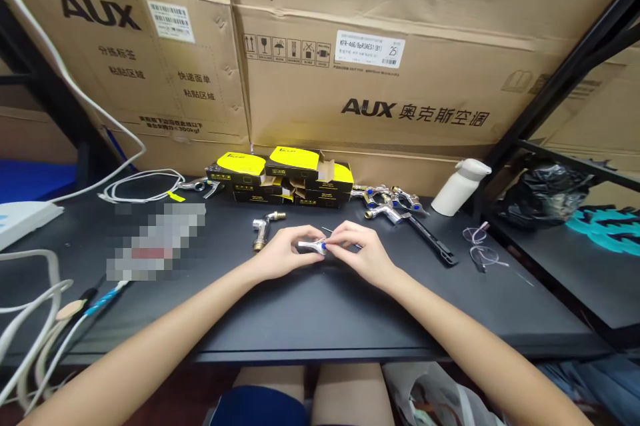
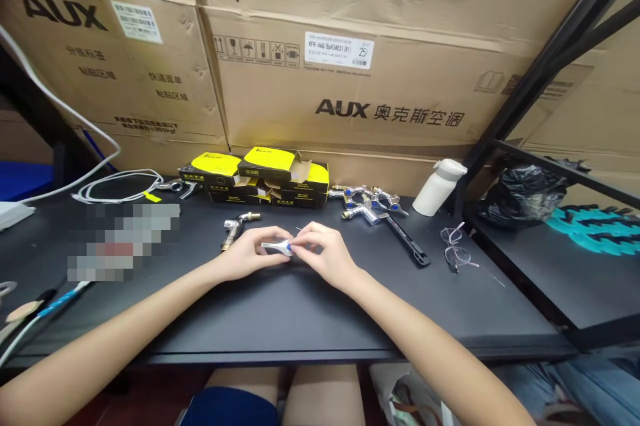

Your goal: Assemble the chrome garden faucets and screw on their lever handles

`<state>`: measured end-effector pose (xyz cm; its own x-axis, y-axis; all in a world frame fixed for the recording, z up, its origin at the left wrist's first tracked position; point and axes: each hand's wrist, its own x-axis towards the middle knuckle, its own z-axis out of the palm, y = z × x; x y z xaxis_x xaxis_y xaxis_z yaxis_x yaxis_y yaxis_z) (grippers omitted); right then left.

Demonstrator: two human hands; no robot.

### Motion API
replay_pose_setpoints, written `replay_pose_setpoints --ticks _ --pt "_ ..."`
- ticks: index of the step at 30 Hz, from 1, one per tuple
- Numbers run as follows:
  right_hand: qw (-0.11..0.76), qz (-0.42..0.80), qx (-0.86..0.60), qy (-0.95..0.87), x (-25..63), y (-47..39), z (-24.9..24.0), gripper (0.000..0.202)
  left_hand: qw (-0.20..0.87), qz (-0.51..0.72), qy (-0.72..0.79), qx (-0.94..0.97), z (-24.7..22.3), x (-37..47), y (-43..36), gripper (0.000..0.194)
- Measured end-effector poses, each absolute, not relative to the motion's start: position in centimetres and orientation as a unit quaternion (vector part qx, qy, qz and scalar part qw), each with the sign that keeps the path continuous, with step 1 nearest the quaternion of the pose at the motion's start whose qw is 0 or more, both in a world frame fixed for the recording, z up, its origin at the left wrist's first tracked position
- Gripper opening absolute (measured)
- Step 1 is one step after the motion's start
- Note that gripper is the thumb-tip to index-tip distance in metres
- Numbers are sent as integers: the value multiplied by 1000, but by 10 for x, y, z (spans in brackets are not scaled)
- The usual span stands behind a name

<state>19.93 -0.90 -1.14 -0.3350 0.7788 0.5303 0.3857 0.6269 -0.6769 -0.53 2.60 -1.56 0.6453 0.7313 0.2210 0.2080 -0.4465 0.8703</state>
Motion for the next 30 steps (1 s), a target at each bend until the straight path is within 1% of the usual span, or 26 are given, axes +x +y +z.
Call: replay_pose_setpoints --ticks 10,16,22,30 --pt "447 138 -338 -817 198 -8 -15 16 454 302 298 783 -16 -5 26 31" --pt "446 97 -329 -827 198 -9 -14 21 492 306 308 755 -16 -3 24 35" --pt "447 131 -332 -820 198 -9 -15 24 522 310 324 726 -18 -3 25 42" --pt "476 234 -362 -767 197 -8 -17 16 546 291 307 723 -16 -6 24 41"
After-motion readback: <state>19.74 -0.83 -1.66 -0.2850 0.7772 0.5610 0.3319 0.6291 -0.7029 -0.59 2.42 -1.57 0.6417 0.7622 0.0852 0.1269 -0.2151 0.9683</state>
